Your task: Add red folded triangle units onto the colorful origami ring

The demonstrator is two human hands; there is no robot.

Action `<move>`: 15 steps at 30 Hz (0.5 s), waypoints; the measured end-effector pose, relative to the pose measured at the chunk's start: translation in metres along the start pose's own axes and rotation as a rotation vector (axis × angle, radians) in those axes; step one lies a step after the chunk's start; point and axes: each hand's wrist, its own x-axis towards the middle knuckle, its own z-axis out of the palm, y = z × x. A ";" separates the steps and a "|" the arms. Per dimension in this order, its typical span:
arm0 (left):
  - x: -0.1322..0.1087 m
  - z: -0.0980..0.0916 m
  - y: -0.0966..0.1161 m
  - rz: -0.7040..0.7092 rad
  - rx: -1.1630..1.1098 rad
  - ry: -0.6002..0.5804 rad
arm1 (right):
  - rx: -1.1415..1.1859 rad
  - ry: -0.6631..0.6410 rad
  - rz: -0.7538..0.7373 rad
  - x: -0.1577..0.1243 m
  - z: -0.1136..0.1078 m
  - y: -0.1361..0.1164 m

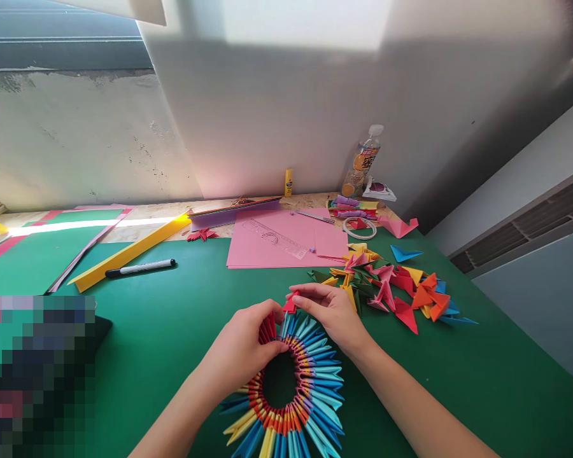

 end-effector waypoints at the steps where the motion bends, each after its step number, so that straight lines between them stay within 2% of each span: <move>1: 0.000 0.000 0.000 0.000 0.003 -0.002 | -0.001 -0.005 0.000 0.000 0.000 0.000; 15: -0.001 -0.001 0.001 -0.010 0.004 0.003 | -0.032 -0.034 -0.031 -0.001 0.000 0.000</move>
